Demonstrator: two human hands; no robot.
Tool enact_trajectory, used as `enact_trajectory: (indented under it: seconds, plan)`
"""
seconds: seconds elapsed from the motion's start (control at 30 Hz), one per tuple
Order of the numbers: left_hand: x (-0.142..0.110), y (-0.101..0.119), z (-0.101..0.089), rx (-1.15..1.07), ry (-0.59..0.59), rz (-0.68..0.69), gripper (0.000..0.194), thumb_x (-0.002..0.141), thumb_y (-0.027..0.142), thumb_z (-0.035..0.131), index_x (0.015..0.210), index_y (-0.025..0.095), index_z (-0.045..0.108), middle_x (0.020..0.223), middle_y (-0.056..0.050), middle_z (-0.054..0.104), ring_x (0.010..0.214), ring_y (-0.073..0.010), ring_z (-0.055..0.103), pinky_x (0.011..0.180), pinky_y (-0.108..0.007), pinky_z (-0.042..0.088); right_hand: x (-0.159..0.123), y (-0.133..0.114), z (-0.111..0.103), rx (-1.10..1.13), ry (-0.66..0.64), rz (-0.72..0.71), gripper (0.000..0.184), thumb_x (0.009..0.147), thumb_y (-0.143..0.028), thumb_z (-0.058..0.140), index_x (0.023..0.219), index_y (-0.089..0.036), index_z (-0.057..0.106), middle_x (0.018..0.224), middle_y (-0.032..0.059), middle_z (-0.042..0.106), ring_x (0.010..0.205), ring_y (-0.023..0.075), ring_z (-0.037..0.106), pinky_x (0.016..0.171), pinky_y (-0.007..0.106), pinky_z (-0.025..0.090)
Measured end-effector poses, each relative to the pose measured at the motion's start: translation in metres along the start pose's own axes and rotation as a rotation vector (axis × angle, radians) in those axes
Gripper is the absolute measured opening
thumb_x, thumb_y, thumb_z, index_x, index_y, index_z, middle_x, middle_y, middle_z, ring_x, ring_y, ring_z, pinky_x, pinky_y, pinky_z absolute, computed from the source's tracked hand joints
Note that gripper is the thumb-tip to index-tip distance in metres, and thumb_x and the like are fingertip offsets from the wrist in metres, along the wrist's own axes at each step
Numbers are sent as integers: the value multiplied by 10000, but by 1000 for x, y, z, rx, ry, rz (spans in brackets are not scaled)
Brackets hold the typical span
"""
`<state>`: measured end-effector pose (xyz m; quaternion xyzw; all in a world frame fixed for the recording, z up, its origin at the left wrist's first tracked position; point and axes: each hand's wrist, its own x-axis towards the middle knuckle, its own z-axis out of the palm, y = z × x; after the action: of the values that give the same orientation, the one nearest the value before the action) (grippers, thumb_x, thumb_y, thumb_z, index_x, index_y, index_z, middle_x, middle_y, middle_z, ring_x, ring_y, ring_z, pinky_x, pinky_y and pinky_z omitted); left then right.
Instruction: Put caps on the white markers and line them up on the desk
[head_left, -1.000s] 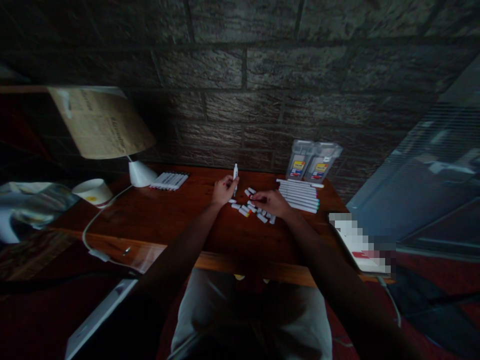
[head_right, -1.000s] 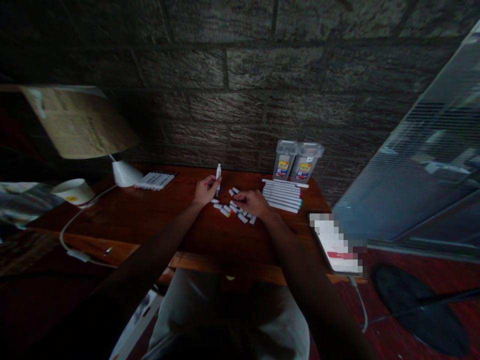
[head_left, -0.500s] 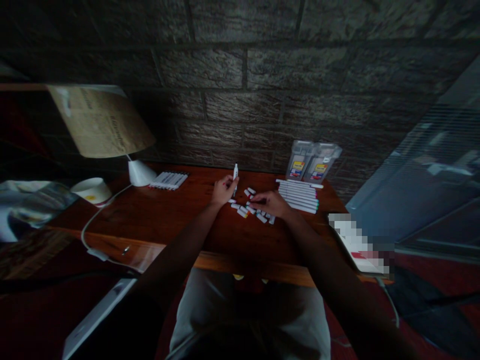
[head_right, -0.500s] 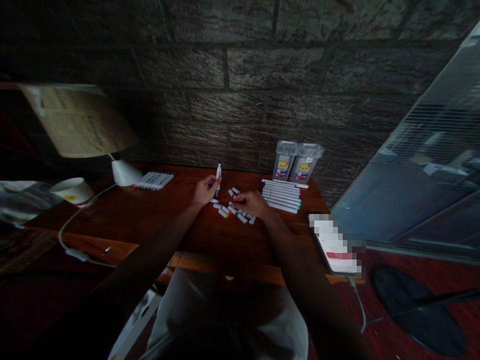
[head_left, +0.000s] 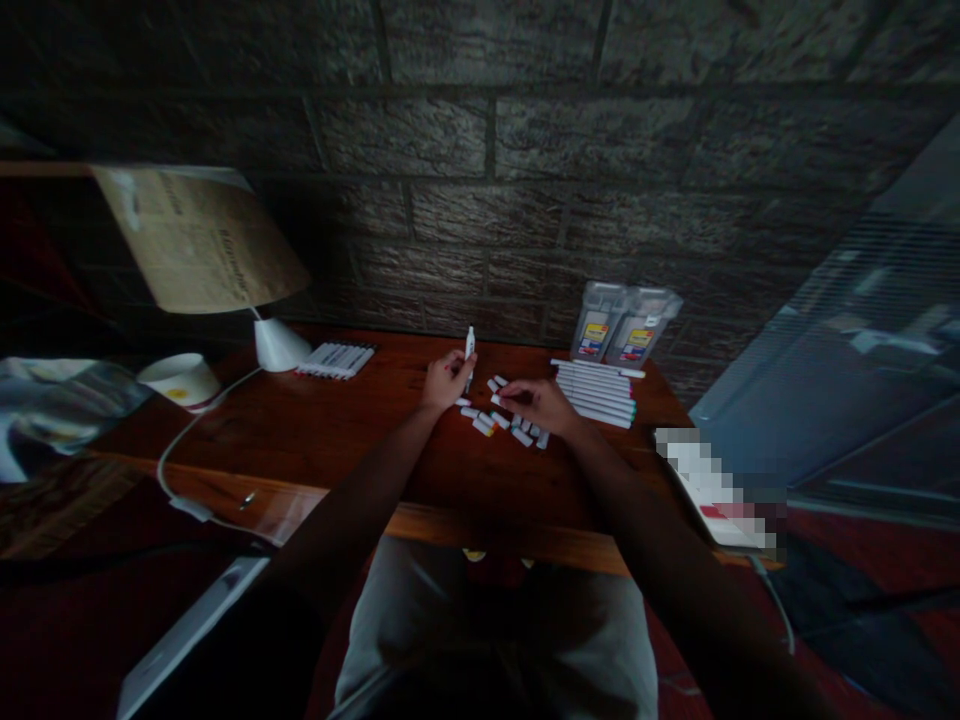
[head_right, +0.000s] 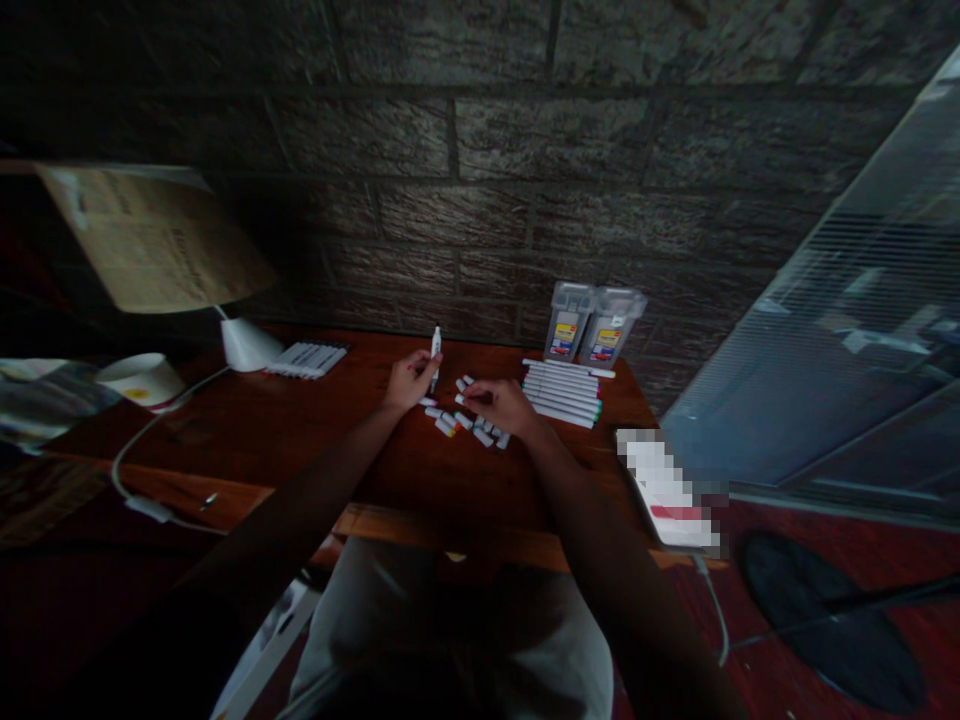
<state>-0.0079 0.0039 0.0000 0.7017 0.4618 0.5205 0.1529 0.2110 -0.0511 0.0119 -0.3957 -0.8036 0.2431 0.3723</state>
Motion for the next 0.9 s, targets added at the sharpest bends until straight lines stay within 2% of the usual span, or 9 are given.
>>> enact_trajectory:
  seconds: [0.2,0.3,0.43,0.53,0.67,0.8,0.9]
  plan:
    - [1,4,-2,7,46,-22,296,938,445,513,778,213,603,670,-11,666,645,-154,636,652,-247,453,2,4,0,38,60,17,172,866,-276,663,1018,-215,717,1021,47,776,928,172,734,875,303,565]
    - [0,5,-3,-18,52,-39,301,934,471,525,793,213,589,681,-5,671,660,-150,647,659,-239,460,2,6,1,54,89,4,178,862,-279,662,1021,-212,709,1028,51,774,931,178,735,877,315,569]
    - [1,8,0,-179,21,-99,303,925,514,539,883,215,559,700,3,681,593,-132,629,601,-231,464,3,8,2,46,135,27,176,867,-252,642,1031,-219,697,985,43,773,895,178,735,842,310,574]
    - [3,14,4,-415,-1,-163,293,953,502,493,922,212,514,821,-39,736,617,-133,653,569,-235,477,4,8,2,16,188,55,181,870,-259,641,1041,-221,691,978,47,766,895,180,730,841,309,573]
    - [4,23,6,-701,-115,-291,267,939,462,542,927,198,505,1001,-110,760,820,-174,724,647,-258,536,4,6,0,-15,228,36,213,890,-280,624,1086,-216,681,1012,63,755,933,188,719,869,321,566]
    - [-1,28,5,-785,-280,-349,282,857,413,687,952,180,560,1076,-136,751,941,-209,730,779,-318,574,4,4,-2,-63,242,9,218,897,-281,614,1097,-222,681,1032,68,747,952,197,709,884,338,559]
    - [-5,29,5,-835,-343,-354,297,828,370,734,996,174,587,1070,-130,752,966,-213,729,826,-337,583,4,4,-2,-74,235,-21,202,909,-282,595,1076,-218,690,1046,69,745,979,199,702,919,340,543]
